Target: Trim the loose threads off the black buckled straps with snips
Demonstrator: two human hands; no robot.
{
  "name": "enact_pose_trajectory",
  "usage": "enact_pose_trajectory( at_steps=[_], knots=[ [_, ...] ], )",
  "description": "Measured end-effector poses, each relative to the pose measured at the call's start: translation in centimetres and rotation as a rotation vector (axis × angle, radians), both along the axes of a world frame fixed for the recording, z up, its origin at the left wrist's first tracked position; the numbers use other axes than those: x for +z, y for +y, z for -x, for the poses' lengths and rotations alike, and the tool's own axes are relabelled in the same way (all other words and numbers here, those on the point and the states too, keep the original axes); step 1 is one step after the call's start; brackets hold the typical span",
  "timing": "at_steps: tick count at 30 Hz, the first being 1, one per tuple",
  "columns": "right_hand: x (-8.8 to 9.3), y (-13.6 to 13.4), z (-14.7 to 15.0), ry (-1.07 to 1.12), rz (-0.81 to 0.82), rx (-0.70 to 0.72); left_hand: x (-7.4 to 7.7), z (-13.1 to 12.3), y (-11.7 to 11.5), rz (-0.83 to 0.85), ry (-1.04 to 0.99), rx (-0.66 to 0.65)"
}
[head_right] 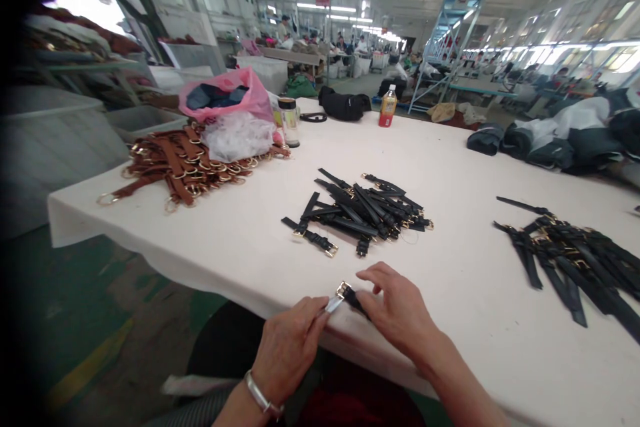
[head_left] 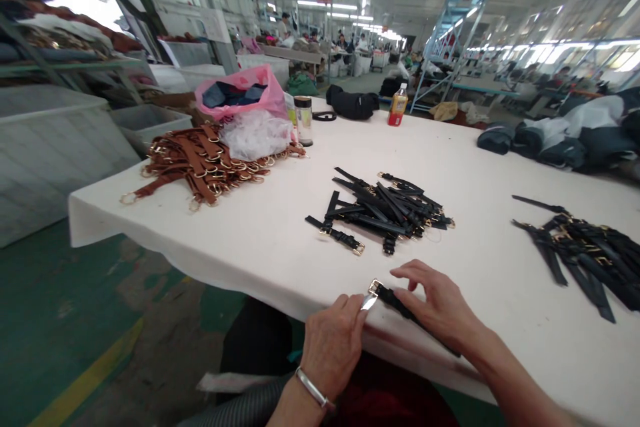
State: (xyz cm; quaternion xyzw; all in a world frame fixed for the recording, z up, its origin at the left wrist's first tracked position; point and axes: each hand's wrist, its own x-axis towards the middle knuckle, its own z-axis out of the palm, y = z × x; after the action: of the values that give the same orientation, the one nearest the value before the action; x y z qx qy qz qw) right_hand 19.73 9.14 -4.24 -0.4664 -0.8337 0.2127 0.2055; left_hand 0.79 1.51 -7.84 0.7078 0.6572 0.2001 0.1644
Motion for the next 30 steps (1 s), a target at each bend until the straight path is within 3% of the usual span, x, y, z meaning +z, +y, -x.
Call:
enact_pose_trajectory(
  at_steps=[4, 10, 19, 30],
  knots=[
    [-2.7, 0.8, 2.7, -0.037, -0.065, 0.006, 0.2, -0.2, 0.1, 0.010, 0.022, -0.010],
    [-4.6, 0.4, 2.3, 0.072, -0.093, -0.003, 0.4, -0.5, 0.2, 0.026, 0.051, -0.024],
    [-5.6, 0.4, 2.1, 0.273, -0.033, -0.028, 0.7, -1.3, 0.9, 0.021, 0.114, -0.064],
    [-5.5, 0.7, 2.2, 0.280, -0.001, 0.007, -0.1, -1.2, 1.0, 0.005, 0.174, -0.131]
  ],
)
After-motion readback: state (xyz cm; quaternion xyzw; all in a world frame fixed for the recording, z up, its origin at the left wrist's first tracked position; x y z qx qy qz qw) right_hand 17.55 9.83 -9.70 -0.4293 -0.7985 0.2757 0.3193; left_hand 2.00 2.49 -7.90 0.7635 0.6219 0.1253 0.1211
